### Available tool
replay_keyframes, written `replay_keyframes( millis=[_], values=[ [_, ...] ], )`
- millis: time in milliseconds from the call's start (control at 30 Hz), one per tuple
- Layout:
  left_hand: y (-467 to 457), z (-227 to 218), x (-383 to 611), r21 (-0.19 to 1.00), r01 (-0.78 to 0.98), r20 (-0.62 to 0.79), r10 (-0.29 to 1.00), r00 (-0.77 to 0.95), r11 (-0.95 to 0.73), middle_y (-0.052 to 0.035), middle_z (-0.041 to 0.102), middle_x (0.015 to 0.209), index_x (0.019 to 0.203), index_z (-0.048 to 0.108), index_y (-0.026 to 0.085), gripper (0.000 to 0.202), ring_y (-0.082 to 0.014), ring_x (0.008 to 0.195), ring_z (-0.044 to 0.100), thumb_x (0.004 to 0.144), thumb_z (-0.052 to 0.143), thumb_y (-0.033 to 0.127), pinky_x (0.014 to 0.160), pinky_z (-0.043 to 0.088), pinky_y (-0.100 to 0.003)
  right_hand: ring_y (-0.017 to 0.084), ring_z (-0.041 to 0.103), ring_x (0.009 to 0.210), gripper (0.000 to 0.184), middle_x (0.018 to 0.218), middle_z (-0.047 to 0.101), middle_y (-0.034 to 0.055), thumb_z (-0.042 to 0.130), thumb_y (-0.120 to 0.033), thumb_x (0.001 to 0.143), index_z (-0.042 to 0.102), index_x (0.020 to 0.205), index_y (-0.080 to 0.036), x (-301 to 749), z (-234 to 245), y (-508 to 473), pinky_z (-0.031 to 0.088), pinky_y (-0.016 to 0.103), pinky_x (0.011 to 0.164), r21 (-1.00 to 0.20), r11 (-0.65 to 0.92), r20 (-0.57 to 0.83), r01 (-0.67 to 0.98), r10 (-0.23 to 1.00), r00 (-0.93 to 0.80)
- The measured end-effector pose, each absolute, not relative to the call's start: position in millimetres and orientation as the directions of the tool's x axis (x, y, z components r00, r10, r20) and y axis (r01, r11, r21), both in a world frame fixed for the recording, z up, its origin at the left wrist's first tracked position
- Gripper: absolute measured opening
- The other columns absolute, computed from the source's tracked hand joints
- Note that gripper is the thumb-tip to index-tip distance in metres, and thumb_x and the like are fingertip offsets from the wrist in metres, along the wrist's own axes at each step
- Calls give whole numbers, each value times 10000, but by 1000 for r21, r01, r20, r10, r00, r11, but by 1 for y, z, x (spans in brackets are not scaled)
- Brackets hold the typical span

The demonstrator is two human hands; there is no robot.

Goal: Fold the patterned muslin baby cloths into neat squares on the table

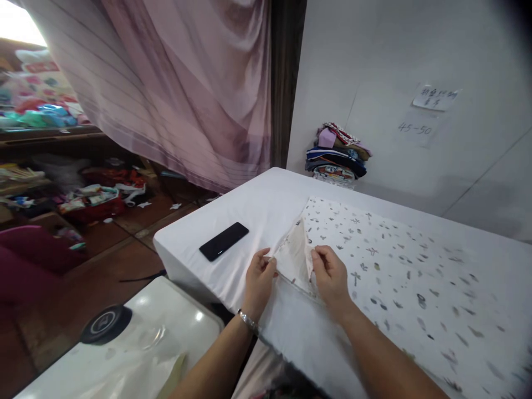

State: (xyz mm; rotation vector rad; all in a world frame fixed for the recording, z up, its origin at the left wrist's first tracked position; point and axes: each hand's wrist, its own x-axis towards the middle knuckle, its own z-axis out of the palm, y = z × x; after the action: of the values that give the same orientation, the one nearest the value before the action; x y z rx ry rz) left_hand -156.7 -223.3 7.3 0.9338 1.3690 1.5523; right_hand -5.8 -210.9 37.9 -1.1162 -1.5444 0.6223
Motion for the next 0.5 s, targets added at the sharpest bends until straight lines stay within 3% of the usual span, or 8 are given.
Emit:
replay_keyframes(
  millis=[67, 167, 333, 500],
  values=[
    [-225, 7, -156, 993, -105, 16, 930, -368, -59, 43, 500, 661, 1057, 497, 161, 382, -96, 621, 514, 746, 577, 367, 616, 475, -243, 138, 498, 652, 185, 721, 547, 20, 419, -302, 883, 553, 809, -199, -9, 38, -213, 390, 252, 604, -697, 541, 540, 470, 828, -152],
    [-227, 6, -155, 992, -54, 88, 934, -346, -114, 34, 516, 690, 1079, 485, 179, 371, -104, 649, 522, 761, 571, 349, 628, 468, -243, 151, 525, 706, 197, 758, 572, 36, 386, -247, 890, 566, 826, -204, -21, 31, -214, 392, 259, 639, -555, 614, 513, 561, 783, -351],
    [-230, 5, -154, 983, 18, 179, 934, -309, -183, 12, 558, 755, 1109, 483, 201, 374, -109, 667, 544, 770, 571, 332, 651, 460, -247, 147, 540, 711, 181, 779, 587, 32, 388, -233, 890, 563, 854, -205, -34, 27, -214, 396, 253, 637, -583, 593, 488, 555, 802, -344],
    [-231, 5, -154, 983, 15, 180, 928, -327, -185, 1, 560, 770, 1112, 485, 198, 374, -119, 694, 555, 772, 567, 329, 661, 471, -256, 149, 536, 688, 198, 763, 593, 34, 383, -225, 884, 572, 828, -207, -34, 23, -214, 385, 255, 616, -523, 623, 498, 581, 777, -385]
  ],
)
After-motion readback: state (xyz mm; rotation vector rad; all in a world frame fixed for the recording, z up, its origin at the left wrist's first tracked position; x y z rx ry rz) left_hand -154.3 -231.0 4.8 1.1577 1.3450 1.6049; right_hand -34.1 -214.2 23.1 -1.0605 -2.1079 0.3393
